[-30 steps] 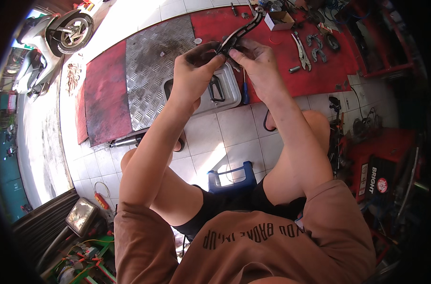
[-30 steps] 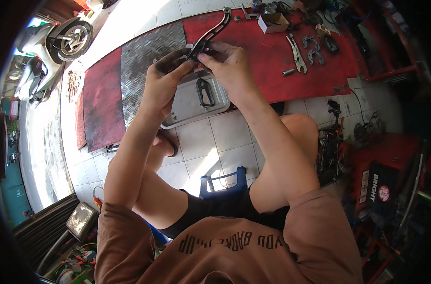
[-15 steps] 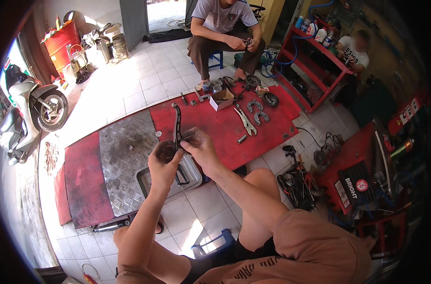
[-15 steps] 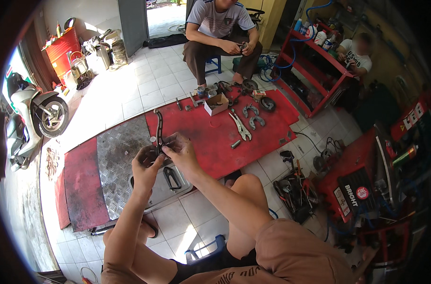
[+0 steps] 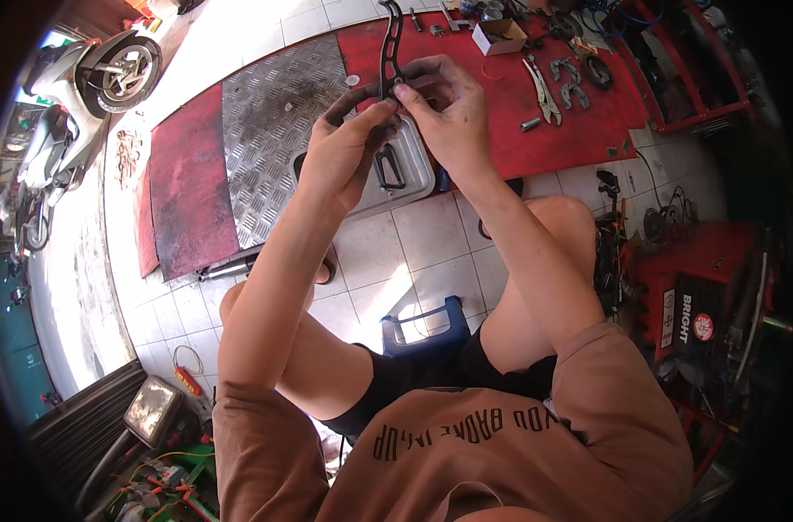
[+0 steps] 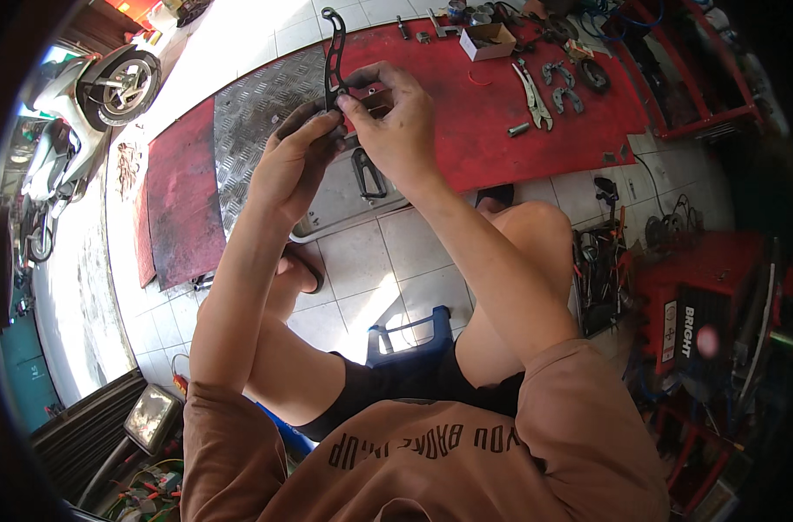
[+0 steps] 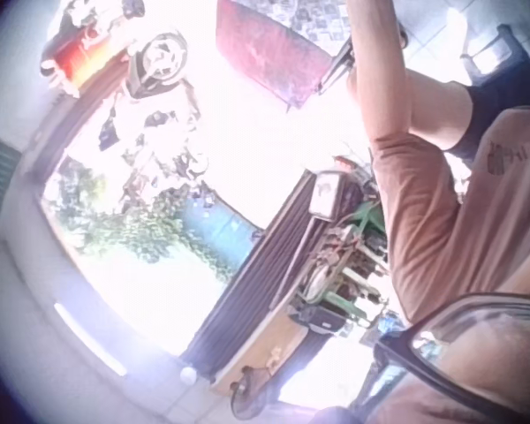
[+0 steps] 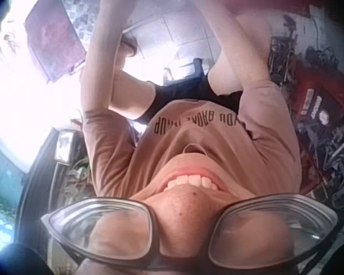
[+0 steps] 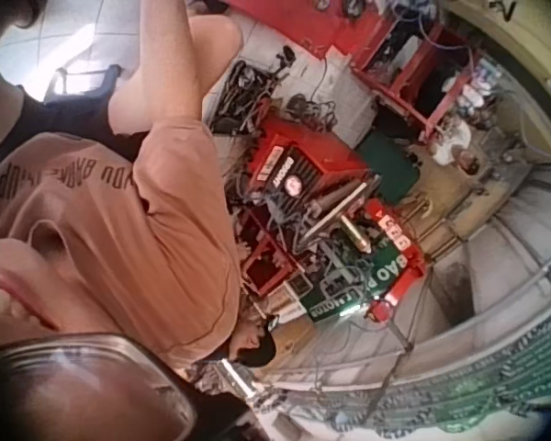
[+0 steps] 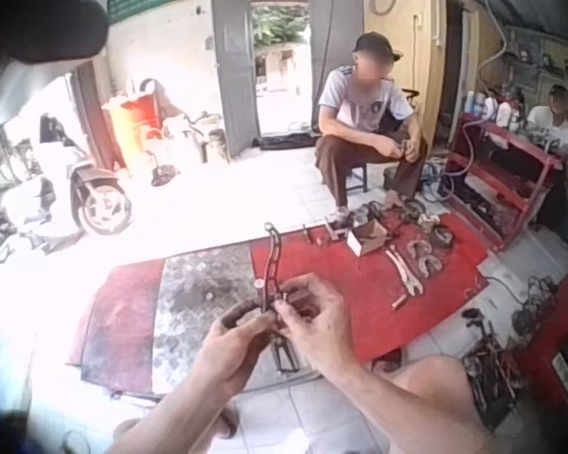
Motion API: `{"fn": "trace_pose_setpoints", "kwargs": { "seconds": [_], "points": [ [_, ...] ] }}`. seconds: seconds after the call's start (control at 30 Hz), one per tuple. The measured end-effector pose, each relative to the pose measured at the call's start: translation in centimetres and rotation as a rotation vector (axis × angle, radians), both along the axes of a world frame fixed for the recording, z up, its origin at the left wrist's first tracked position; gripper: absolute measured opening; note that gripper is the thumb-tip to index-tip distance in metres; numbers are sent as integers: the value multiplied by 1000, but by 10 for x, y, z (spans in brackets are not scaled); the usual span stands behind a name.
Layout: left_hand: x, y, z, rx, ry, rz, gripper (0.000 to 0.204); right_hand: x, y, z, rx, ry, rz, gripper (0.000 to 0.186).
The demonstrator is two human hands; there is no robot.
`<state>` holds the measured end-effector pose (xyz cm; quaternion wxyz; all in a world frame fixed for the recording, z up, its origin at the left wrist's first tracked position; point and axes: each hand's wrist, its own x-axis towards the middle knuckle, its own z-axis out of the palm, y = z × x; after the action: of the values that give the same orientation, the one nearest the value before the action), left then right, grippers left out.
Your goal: The person works on a motorcycle lever assembly by hand, taking it apart and looking at the internal components over a metal tray while sitting in a garage.
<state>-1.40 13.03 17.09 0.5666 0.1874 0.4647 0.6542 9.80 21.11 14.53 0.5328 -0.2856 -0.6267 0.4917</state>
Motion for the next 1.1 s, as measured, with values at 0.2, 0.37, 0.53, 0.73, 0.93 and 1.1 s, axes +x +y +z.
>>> {"fn": "trace_pose_setpoints", "kwargs": {
  "seconds": [0.2,0.37,0.53,0.73,0.93,1.1],
  "points": [
    [-12,1,-8,72,-186,-95,16,1,-9,16,644,-244,-163,32],
    [-22,3,0,62,-230,-101,14,8,-21,36,673,-297,-76,27],
    [-31,-1,4,23,-115,-110,18,7,-10,18,777,-255,-92,40],
    [-31,-7,16,-106,85,-82,22,5,-4,5,631,-295,-37,38],
    [-29,-6,10,18,848,-70,26,2,-2,-3,228,-137,35,25],
    [-30,4,-4,383,1648,192,28,4,0,-2,-239,12,213,20]
  ]
}}
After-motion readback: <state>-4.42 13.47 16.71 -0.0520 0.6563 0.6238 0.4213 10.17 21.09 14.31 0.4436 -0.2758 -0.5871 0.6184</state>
